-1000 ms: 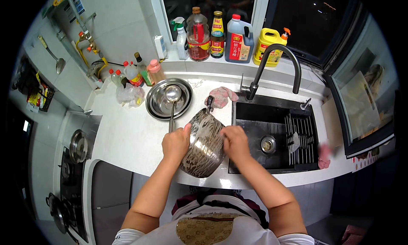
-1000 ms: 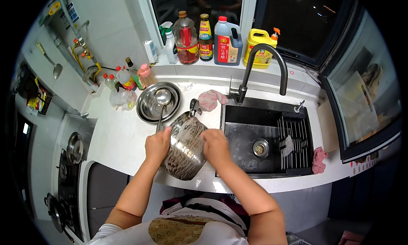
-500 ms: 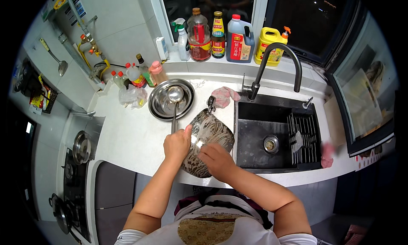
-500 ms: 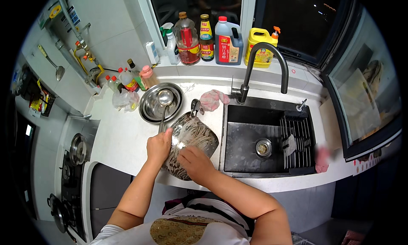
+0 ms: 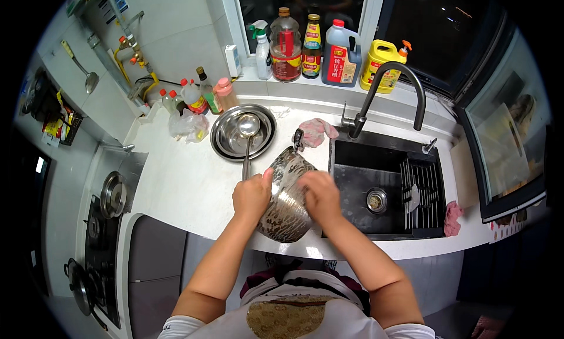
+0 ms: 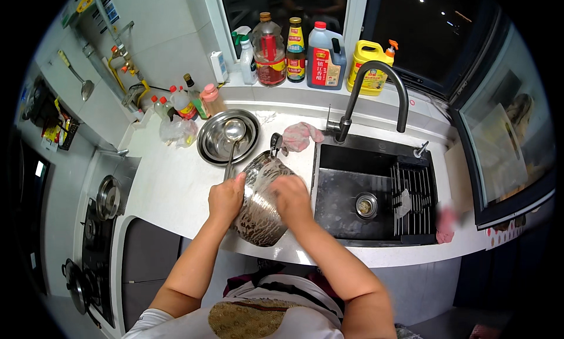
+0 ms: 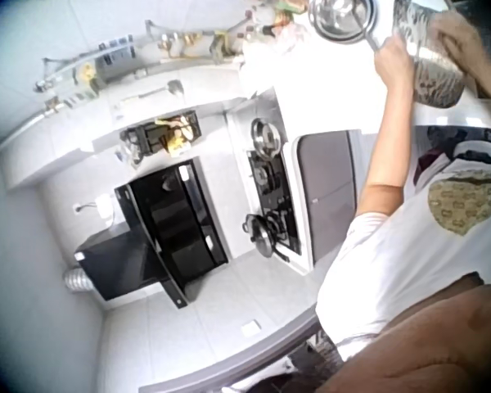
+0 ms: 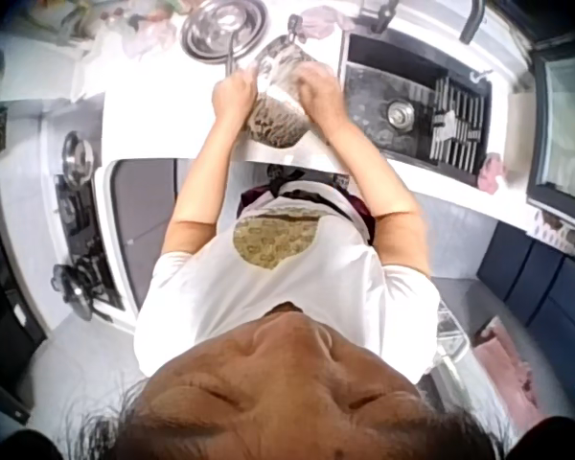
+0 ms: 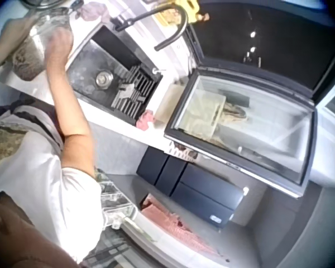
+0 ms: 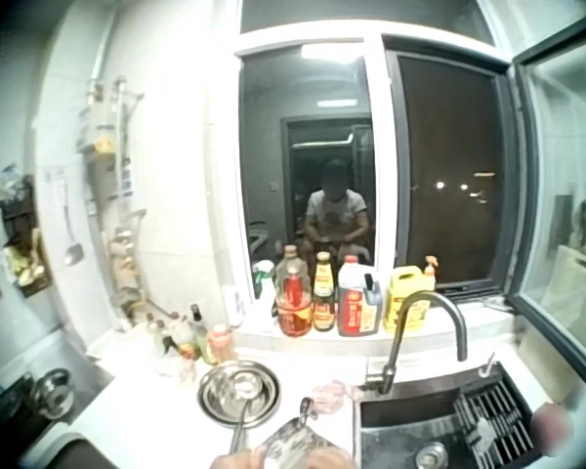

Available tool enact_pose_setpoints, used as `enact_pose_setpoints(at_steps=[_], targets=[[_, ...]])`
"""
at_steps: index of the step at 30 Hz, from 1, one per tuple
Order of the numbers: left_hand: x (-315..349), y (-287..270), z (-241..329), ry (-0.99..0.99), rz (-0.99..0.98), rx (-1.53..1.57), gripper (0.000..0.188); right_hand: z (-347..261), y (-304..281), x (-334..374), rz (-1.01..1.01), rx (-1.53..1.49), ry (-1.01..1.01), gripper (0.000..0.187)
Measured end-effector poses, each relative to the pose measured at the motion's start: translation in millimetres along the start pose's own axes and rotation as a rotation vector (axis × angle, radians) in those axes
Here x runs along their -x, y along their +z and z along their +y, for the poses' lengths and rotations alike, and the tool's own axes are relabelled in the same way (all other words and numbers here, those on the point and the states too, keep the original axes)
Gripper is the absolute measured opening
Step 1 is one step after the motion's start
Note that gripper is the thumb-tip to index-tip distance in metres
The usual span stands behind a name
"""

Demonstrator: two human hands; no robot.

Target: The person scrubs the exterior and interior surfaces of a metal pot using a scouring pad over a sink, turning the pot over to reach different areas.

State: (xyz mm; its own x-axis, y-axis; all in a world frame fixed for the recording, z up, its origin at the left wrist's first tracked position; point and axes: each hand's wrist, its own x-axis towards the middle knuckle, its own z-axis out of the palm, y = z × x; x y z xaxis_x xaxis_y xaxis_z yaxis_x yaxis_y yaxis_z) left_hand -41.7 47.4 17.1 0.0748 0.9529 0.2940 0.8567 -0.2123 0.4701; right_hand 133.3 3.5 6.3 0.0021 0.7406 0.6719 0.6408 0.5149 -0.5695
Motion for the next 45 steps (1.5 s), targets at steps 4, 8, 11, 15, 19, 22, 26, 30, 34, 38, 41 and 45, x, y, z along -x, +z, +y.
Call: enact_pose_setpoints(at_steps=[4,8,11,15,19,22,26,30,34,38,41,45], targets=[[2,-2,2,-0.044,-0.026,-0.037,0.055,-16,0,21,-0.161,0.015,-0.142,0.025],[0,0,0,0.032,0.002,-0.012,0.055,-21,-1,35,-0.190,-0.055,-0.359,0.023],[3,-1,-2,0.035,0.015,-0.037,0.055,-1,-6,4,-0.045,0.046,-0.015,0.022],[-1,0,0,0.037,0.022,-0.046,0.055,-34,10,18,-0.172,-0.070,-0.370,0.027],[0,4,-6,0.065,0.025,-0.022,0.055,-12,12,-9,-0.354,0.145,-0.139,0.021],[1,-3,3,0.047,0.034,-0.007,0.055,-3,12,-14,-0.135,0.140,-0.138,0.020],[2,3,-4,0.042,0.019,-0.026,0.055,-32,13,-1,-0.220,0.091,-0.295,0.020],[2,1,-1,0.043,0.036,0.015,0.054,-8,5,-23,-0.155,0.044,0.159,0.023],[2,2,-3,0.010,-0.004,-0.041,0.054,-29,18,-10,-0.276,0.145,-0.160,0.021],[2,4,-7,0.035,0.020,-0.002,0.055,-29,7,-25,-0.330,0.170,-0.041,0.020],[3,-2,3,0.012,0.003,0.002,0.055,-11,6,-38,-0.282,0.136,0.087,0.020],[2,0,-2,0.017,-0.003,-0.032,0.055,-43,11,-29,-0.407,0.141,-0.031,0.016]])
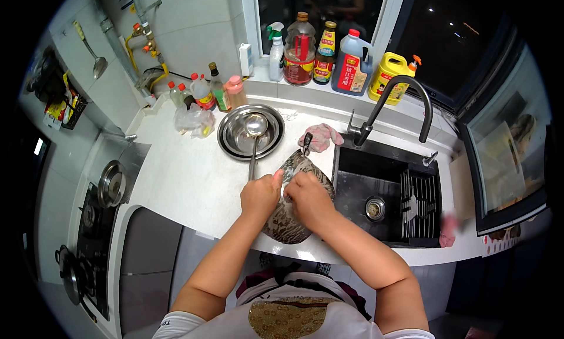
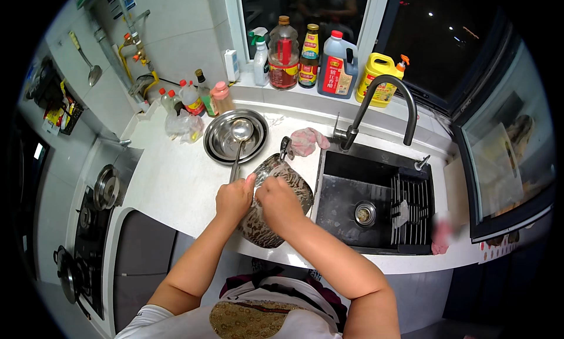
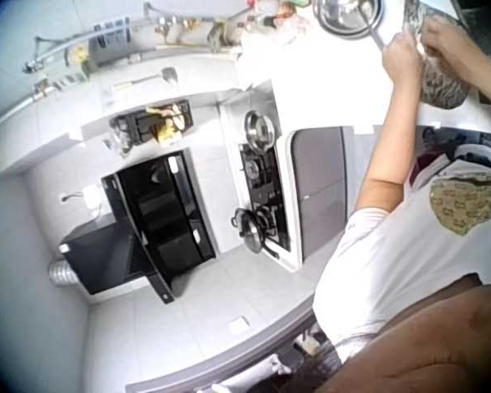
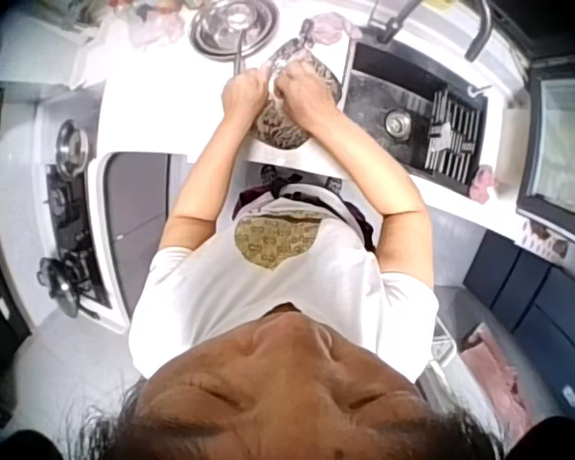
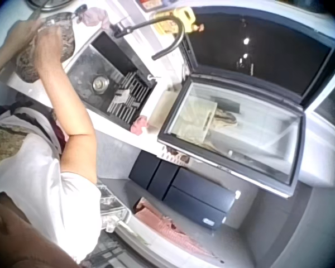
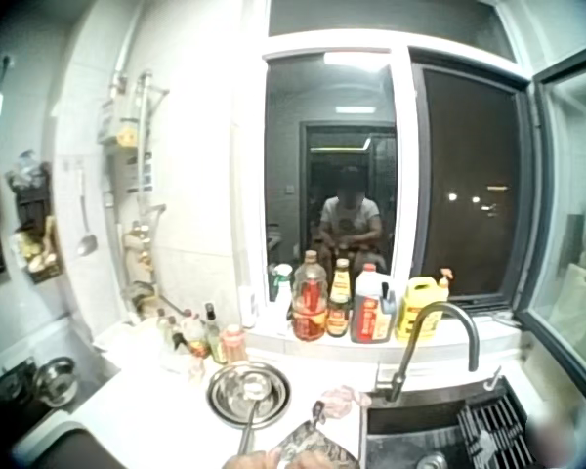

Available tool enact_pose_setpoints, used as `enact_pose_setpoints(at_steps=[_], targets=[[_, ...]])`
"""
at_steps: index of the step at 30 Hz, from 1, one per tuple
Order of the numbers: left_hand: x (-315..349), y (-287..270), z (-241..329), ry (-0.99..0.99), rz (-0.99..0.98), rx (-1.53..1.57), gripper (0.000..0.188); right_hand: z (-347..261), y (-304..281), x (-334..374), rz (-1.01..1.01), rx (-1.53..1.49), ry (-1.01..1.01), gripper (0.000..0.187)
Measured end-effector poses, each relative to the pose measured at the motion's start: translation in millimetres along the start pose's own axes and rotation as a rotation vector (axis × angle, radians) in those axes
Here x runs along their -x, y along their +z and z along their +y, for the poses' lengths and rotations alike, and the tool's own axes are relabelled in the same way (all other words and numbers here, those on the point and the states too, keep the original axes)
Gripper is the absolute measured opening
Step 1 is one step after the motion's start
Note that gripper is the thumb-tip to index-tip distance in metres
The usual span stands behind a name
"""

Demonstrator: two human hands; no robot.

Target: The person scrubs the exterior and interior surfaces of a metal pot using a scouring pad over a sink, turning the pot over to reach different areas.

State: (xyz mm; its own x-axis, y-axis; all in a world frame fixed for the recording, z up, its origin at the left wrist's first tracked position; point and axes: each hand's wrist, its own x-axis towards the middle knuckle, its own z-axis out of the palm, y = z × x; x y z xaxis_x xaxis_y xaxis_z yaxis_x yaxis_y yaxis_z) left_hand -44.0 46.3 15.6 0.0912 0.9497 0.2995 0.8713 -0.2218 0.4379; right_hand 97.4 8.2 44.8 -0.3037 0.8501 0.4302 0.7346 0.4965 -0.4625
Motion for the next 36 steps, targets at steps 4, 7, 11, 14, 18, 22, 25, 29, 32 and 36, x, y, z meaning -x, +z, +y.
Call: enact_pose_setpoints(at_steps=[4,7,11,14,18,22,25,29,32,36], targets=[[2,-3,3,-0.034,0.023,0.097,0.057,42,-8,-13,0.140,-0.072,0.237,0.015],[2,-4,4,-0.026,0.001,-0.009,0.054,33,-2,-6,0.136,-0.037,0.119,0.019],[1,-1,-1,0.000,0.009,0.046,0.054,3,-1,3,-0.012,-0.047,0.047,0.020],[0,0,0,-0.002,0.021,0.085,0.056,28,-2,-5,0.091,-0.162,0.174,0.018],[-6,-6,13,-0.061,-0.039,0.092,0.055,46,2,-2,0.293,-0.028,0.357,0.018],[-8,0,20,-0.065,-0.097,0.121,0.051,42,2,10,0.284,0.099,0.361,0.021],[-10,-2,26,-0.063,-0.134,0.112,0.043,18,-5,19,0.202,0.070,0.224,0.018],[-8,11,23,-0.037,-0.171,0.194,0.036,6,-13,28,0.096,-0.037,0.241,0.021],[-4,12,25,-0.046,-0.198,0.230,0.033,13,-20,34,0.050,-0.148,0.312,0.024],[-2,10,28,-0.077,-0.218,0.238,0.032,6,-27,42,0.084,-0.218,0.353,0.033]])
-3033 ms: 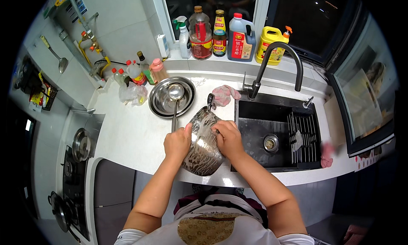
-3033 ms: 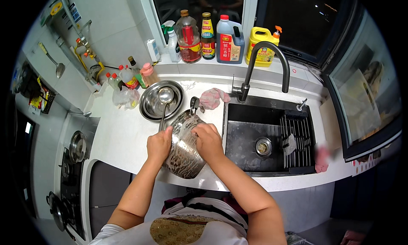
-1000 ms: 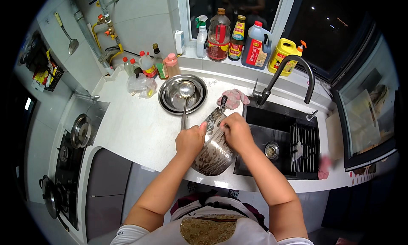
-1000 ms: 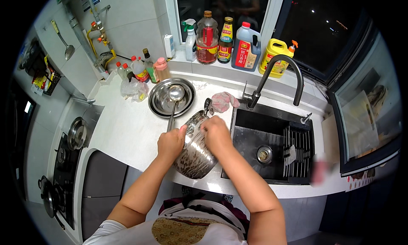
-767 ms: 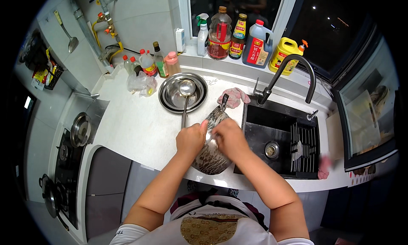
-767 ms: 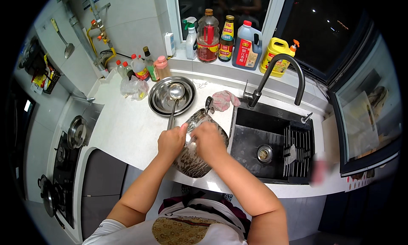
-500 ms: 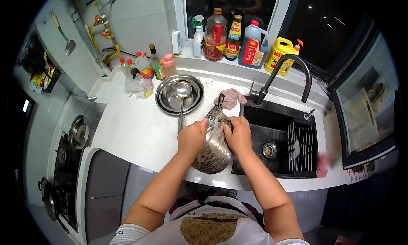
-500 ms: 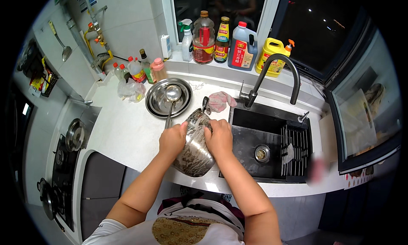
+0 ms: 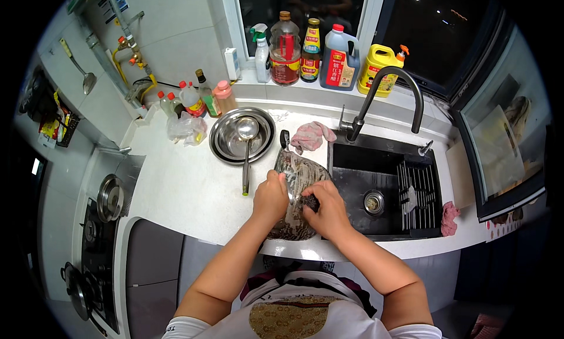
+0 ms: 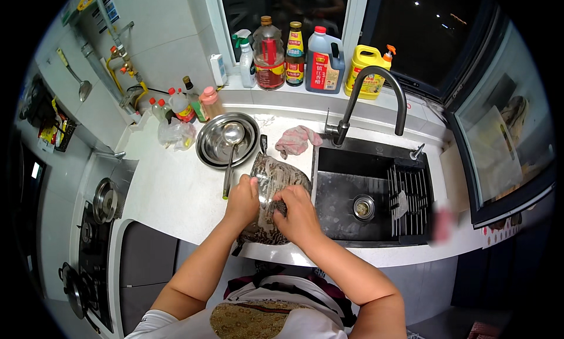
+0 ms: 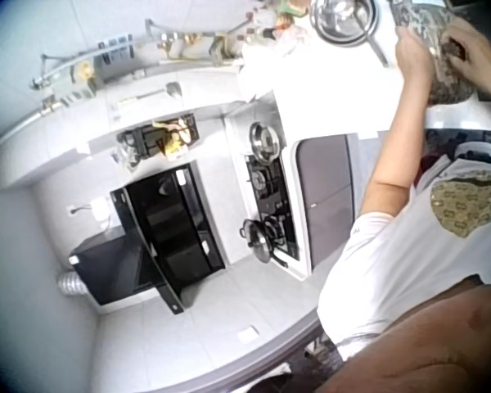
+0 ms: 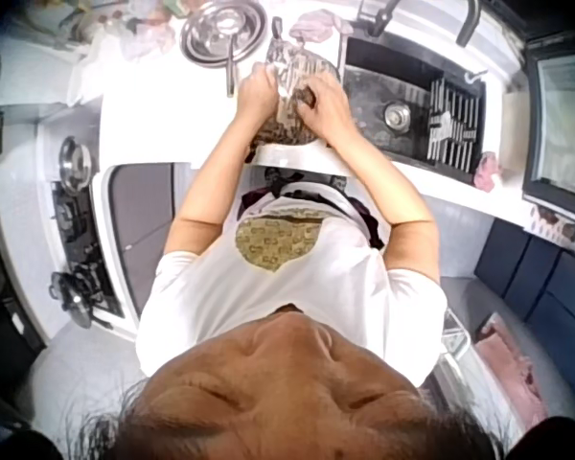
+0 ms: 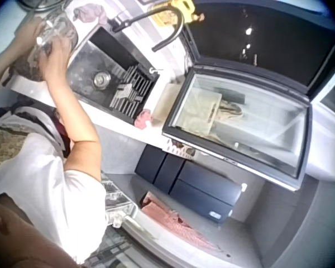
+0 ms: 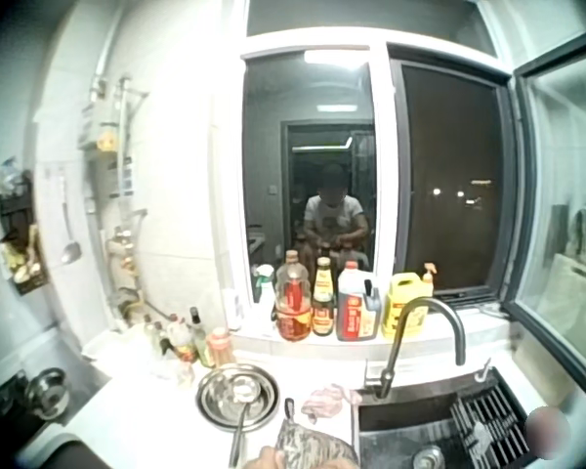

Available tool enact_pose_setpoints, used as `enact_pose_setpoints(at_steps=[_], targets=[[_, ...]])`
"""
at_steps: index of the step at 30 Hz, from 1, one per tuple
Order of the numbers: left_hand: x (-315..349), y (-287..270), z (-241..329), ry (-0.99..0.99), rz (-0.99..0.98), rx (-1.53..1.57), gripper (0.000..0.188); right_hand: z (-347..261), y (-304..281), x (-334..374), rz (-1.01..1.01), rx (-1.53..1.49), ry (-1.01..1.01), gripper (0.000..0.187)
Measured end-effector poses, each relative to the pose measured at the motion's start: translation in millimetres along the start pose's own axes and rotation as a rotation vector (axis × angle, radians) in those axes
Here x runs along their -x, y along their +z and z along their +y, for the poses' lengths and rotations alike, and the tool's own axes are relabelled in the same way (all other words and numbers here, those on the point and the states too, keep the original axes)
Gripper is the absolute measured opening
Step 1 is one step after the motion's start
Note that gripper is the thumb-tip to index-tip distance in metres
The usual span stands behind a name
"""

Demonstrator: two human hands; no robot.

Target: The person scrubs the exterior and interior surfaces of a metal pot using a scouring pad over a sink, turning the pot over to reach different areas.

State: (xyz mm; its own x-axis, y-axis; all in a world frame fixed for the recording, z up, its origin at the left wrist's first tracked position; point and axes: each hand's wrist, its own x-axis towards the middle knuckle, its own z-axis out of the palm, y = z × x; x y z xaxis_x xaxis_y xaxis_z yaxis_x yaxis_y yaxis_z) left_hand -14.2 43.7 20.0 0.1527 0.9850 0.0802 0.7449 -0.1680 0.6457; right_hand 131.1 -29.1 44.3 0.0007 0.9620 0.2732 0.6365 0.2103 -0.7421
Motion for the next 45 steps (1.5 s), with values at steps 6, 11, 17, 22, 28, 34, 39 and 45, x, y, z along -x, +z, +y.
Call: enact_pose_setpoints(at_steps=[6,11,17,22,28,34,39,45], targets=[[3,1,0,-0.003,-0.005,-0.018,0.033,13,-6,-5,0.122,0.156,-0.206,0.059],[5,-2,-1,-0.001,0.006,-0.040,0.034,-7,-15,13,0.062,0.130,0.193,0.079],[10,1,4,0.044,0.008,-0.042,0.033,6,4,5,0.144,0.065,0.129,0.031],[13,1,8,0.054,0.024,-0.043,0.032,19,-2,-12,0.144,0.120,-0.093,0.017],[9,3,-1,0.056,0.052,-0.024,0.032,21,4,-24,0.133,0.158,-0.218,0.013],[14,3,0,0.061,0.048,-0.052,0.033,18,7,-45,0.103,0.100,-0.049,0.008],[21,2,7,0.050,0.093,0.008,0.031,4,-1,-41,0.045,0.058,0.084,0.006],[20,4,9,0.076,0.123,0.012,0.031,11,3,-47,0.127,-0.046,0.214,0.009]])
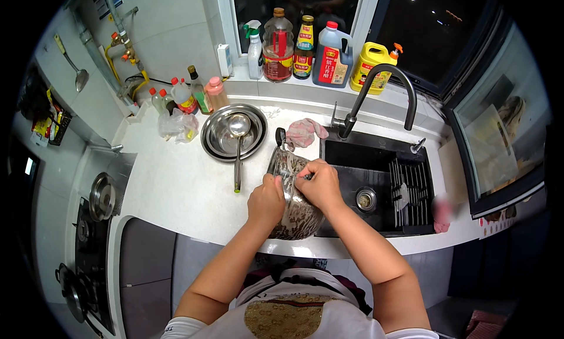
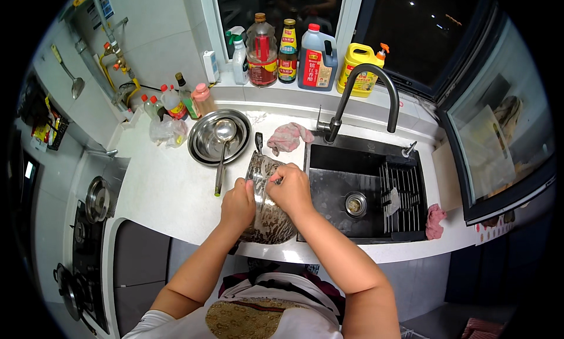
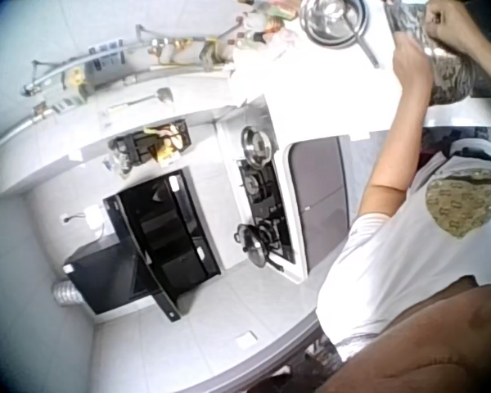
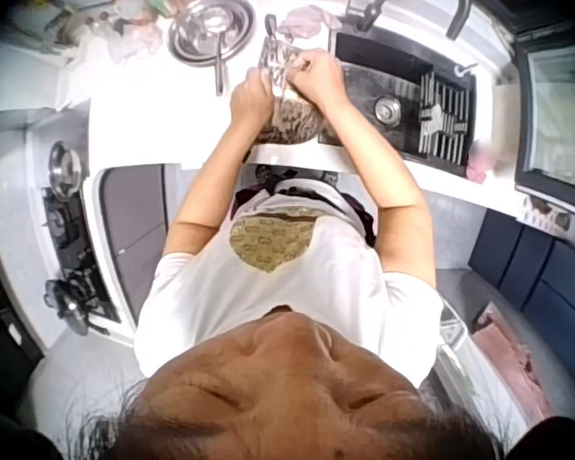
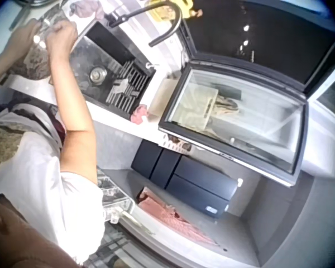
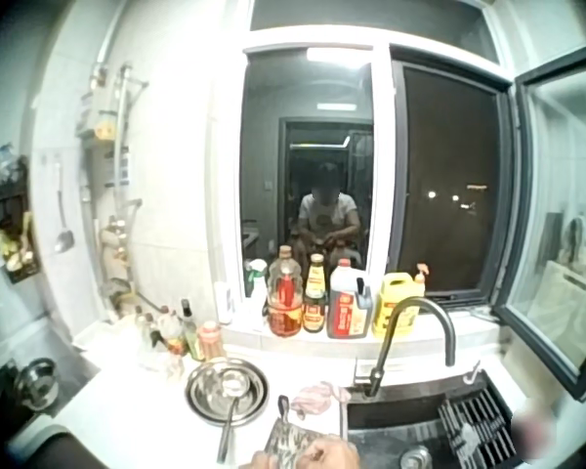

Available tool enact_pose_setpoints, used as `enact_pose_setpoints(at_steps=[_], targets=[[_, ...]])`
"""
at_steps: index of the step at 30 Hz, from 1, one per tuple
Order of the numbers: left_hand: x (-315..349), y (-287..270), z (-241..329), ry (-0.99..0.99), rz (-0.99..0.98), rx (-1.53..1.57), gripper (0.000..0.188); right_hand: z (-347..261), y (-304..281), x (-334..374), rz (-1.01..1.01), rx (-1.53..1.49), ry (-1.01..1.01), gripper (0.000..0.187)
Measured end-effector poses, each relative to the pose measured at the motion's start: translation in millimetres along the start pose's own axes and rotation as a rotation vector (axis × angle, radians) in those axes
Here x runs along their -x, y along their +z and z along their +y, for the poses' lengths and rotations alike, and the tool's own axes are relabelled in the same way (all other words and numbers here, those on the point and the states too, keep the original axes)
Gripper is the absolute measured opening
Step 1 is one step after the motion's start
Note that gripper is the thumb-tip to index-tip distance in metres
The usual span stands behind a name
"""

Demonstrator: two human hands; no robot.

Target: The person scrubs the exterior and interior surfaces of a metal pot using a scouring pad over a sink, turning the pot over to reach different areas.

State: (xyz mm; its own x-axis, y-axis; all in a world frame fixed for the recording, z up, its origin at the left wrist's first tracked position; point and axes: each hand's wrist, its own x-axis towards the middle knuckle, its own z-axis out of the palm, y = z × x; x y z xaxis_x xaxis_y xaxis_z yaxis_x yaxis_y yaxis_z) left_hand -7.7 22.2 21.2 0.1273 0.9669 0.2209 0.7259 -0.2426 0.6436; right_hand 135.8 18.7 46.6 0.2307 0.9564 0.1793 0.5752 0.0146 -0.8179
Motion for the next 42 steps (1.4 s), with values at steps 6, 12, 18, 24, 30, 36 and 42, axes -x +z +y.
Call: enact_pose_setpoints(at_steps=[6,12,18,24,30,36,42], targets=[[0,-1,-5,-0.040,-0.009,-0.030,0.031,-2,12,41,0.043,-0.009,-0.157,0.006],[2,-2,1,-0.021,-0.058,-0.069,0.032,4,6,3,0.127,0.015,-0.034,0.006],[3,-1,-2,-0.002,-0.039,-0.062,0.033,-5,5,49,0.015,-0.038,-0.044,0.008],[6,1,2,0.000,-0.047,-0.089,0.033,6,3,10,0.114,-0.015,0.037,0.009],[6,2,-2,0.003,0.012,-0.045,0.031,0,11,65,0.059,-0.045,-0.097,0.009],[9,2,4,0.008,-0.045,-0.098,0.032,8,3,25,0.195,0.003,-0.055,0.007],[7,1,-2,-0.003,-0.039,-0.095,0.032,5,13,75,0.046,-0.031,-0.168,0.007]])
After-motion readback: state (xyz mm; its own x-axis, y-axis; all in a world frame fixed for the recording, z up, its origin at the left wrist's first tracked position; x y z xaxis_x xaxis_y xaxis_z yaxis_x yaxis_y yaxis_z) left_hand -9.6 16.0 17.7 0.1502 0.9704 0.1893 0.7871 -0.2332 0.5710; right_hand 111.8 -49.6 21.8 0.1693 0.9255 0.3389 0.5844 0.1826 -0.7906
